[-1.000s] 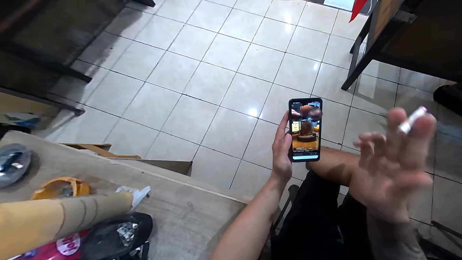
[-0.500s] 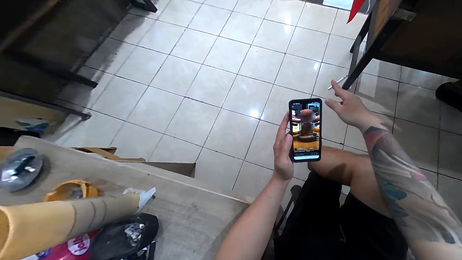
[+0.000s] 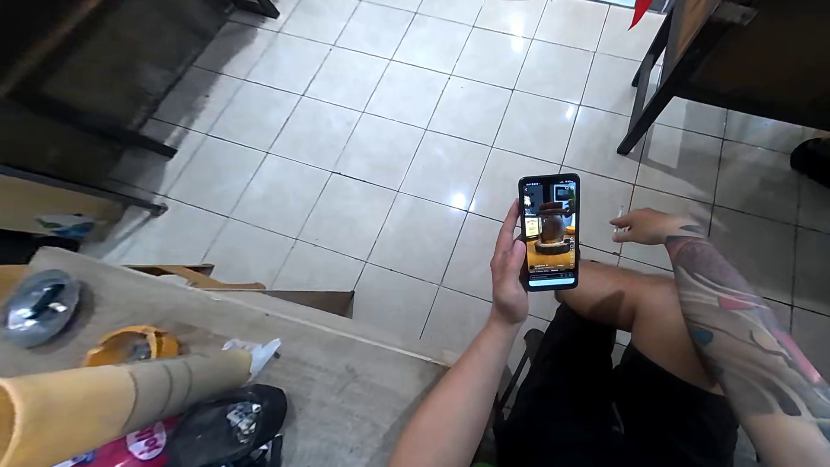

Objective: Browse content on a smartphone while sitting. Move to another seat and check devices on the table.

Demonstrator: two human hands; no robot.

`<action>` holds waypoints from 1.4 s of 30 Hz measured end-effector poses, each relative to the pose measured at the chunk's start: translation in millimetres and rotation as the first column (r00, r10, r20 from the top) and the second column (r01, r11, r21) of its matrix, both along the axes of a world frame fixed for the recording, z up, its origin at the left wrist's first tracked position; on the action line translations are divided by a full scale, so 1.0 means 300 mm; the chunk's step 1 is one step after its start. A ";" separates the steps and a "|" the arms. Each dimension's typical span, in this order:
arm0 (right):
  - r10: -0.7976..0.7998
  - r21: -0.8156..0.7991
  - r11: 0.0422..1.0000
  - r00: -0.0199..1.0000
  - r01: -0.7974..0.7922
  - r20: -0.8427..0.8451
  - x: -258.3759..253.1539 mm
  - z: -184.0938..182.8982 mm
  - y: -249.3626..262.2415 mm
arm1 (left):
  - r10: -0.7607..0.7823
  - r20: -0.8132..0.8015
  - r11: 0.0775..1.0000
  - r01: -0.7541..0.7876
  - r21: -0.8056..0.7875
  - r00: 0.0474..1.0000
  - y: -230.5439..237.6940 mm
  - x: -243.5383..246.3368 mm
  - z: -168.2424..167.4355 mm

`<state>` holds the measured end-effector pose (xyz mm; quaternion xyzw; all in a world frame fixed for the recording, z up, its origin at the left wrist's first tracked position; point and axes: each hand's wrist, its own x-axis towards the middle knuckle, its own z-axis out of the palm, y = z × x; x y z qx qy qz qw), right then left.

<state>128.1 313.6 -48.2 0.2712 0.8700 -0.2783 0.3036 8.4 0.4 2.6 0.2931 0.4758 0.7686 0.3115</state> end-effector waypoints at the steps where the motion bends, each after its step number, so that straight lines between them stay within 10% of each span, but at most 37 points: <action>1: -0.025 -0.004 1.000 0.999 0.024 -0.028 0.009 -0.002 0.007 | -0.004 -0.002 1.000 0.004 0.001 1.000 0.001 0.001 -0.001; 42: -0.095 -0.051 0.995 0.990 0.090 -0.101 0.024 0.017 -0.001 | -0.002 0.006 1.000 0.002 -0.028 1.000 -0.005 0.014 0.015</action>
